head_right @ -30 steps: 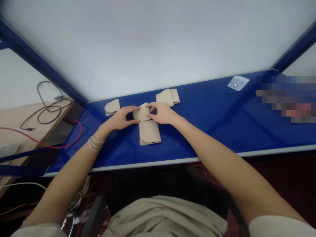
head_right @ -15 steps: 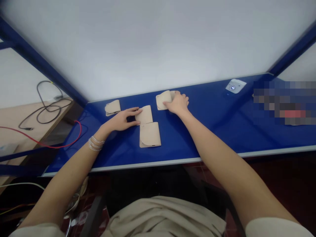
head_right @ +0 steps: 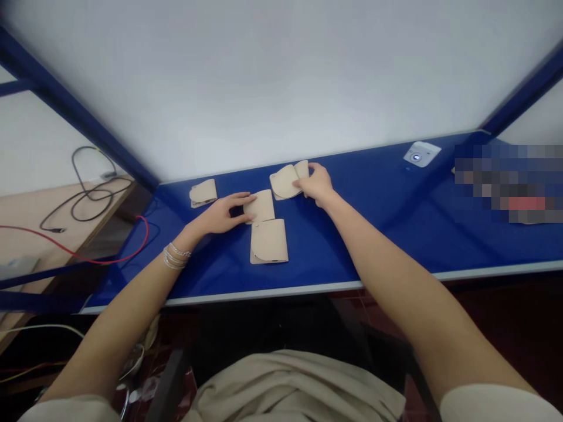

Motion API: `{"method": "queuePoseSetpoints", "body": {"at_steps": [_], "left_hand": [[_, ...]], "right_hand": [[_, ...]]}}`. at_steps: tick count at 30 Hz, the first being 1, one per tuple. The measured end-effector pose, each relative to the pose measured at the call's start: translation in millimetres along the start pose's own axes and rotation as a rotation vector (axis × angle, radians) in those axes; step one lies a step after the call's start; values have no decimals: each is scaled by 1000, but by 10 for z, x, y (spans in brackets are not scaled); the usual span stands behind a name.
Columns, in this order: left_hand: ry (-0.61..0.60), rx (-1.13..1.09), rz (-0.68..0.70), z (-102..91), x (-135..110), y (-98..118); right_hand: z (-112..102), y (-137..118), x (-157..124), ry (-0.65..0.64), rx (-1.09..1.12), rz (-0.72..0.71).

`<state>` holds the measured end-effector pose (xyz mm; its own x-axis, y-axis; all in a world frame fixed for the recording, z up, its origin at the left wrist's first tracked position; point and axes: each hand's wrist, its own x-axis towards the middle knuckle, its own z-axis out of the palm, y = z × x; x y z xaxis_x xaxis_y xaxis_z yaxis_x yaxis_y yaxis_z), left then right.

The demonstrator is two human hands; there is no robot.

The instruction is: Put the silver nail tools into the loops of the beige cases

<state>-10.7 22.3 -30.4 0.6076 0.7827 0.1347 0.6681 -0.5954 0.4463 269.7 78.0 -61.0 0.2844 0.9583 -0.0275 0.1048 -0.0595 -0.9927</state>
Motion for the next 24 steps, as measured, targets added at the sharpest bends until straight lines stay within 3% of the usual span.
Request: {"method": "queuePoseSetpoints", "body": {"at_steps": [3,8,12,16,21,24], "left_hand": [[41,-17,1,25,10,-18],[105,-34,6,69,29,-48],[295,-51,-4,67,44,-11],[487,-135,-119,40,54,82],[308,-525,-177,73,62,189],[292,-714,-173,122,65,200]], "right_hand": [[64,-76,-62,53,47,82],[85,-203,-161,1,352,187],[86,-293,-285,-70,500,177],[155,-391,-520,-239,568,165],[301,-423,-852,-477,549,143],[364,-365,-942,-529,465,106]]}}
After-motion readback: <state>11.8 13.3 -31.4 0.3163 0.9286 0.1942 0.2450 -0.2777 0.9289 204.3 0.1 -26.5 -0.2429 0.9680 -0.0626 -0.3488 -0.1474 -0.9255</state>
